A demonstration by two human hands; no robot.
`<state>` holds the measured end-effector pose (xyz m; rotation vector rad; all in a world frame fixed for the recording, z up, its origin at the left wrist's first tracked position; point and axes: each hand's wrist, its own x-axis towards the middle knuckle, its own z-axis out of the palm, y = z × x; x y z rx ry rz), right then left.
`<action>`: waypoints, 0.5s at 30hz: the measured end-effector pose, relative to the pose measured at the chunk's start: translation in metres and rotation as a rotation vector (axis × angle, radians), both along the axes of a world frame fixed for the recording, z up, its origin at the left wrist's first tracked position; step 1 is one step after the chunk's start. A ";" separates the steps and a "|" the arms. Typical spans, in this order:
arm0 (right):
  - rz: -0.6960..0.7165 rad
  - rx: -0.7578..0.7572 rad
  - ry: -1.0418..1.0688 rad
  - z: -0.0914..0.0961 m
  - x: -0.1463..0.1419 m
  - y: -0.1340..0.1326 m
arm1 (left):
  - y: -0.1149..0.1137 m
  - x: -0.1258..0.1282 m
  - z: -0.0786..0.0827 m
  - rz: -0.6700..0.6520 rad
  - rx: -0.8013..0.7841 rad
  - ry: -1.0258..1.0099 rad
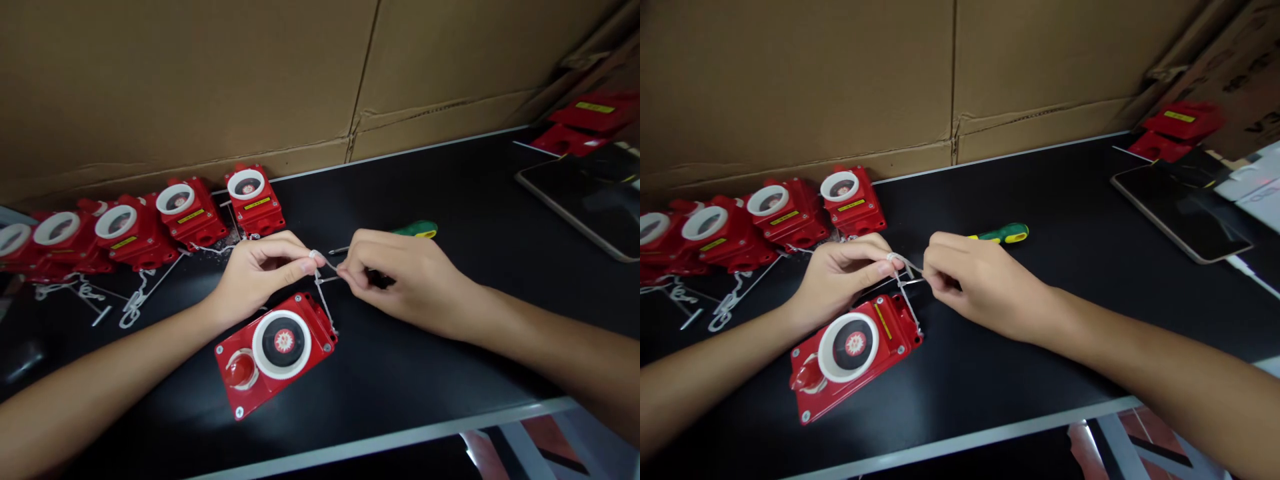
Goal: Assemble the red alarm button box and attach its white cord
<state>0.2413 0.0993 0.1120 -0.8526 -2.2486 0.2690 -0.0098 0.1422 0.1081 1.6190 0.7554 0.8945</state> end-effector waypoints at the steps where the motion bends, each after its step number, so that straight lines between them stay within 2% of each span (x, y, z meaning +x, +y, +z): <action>1: 0.037 0.011 -0.018 0.000 -0.001 -0.002 | 0.000 0.000 0.000 0.017 -0.001 -0.007; 4: 0.118 0.084 -0.088 0.000 -0.003 -0.009 | 0.000 0.001 0.000 0.025 0.026 0.013; 8: 0.146 0.192 -0.157 0.001 -0.004 -0.015 | -0.003 0.001 0.000 0.004 0.125 0.094; 11: 0.190 0.175 -0.171 0.006 -0.003 -0.017 | -0.006 0.001 0.001 -0.033 0.222 0.155; 15: 0.237 0.112 -0.152 0.015 -0.003 -0.018 | -0.006 0.001 0.001 -0.149 0.295 0.237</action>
